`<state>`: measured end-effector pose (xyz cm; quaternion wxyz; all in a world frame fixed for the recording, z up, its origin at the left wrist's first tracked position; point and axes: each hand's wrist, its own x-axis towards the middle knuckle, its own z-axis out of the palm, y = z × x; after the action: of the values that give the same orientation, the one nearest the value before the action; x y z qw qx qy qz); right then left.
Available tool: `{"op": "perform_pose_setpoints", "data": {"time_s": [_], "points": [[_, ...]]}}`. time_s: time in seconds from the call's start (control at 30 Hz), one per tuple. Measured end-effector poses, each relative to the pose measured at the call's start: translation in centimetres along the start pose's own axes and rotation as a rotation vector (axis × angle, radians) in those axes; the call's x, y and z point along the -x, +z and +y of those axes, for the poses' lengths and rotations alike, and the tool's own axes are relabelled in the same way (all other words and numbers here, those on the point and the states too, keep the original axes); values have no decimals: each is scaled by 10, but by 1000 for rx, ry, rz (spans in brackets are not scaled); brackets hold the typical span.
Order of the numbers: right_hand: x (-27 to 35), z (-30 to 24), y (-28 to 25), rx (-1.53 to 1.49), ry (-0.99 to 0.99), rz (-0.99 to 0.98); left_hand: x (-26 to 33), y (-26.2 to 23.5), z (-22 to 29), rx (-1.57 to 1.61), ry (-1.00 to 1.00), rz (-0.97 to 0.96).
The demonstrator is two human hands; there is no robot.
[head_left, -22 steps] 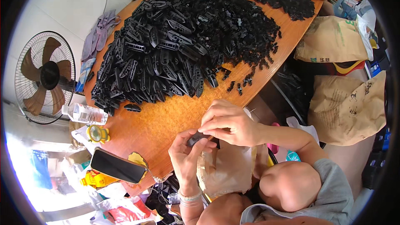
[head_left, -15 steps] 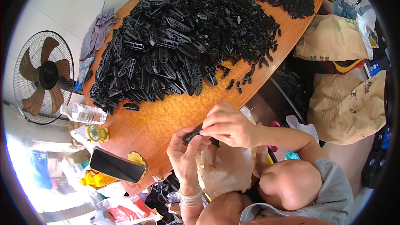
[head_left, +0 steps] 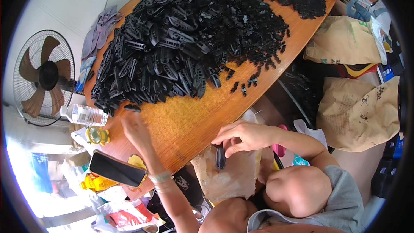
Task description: The recorder is assembling small black plastic components by snapping pieces together at a low table.
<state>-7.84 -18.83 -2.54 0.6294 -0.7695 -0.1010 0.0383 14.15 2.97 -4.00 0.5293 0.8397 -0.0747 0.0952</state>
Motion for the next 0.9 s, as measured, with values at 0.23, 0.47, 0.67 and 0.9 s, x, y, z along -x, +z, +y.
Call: {"op": "perform_pose_setpoints", "data": {"time_s": [0.23,0.47,0.67,0.9], "points": [[-20,25,-45,1038,-58,618,-44,1,-29,-683,263,124],[-24,41,-55,775,-200,698,9,1,-3,-222,152,134],[-21,29,-28,390,-83,757,15,11,-2,-599,422,-2],[-18,15,-7,185,-161,601,73,9,51,546,-220,-248]]}}
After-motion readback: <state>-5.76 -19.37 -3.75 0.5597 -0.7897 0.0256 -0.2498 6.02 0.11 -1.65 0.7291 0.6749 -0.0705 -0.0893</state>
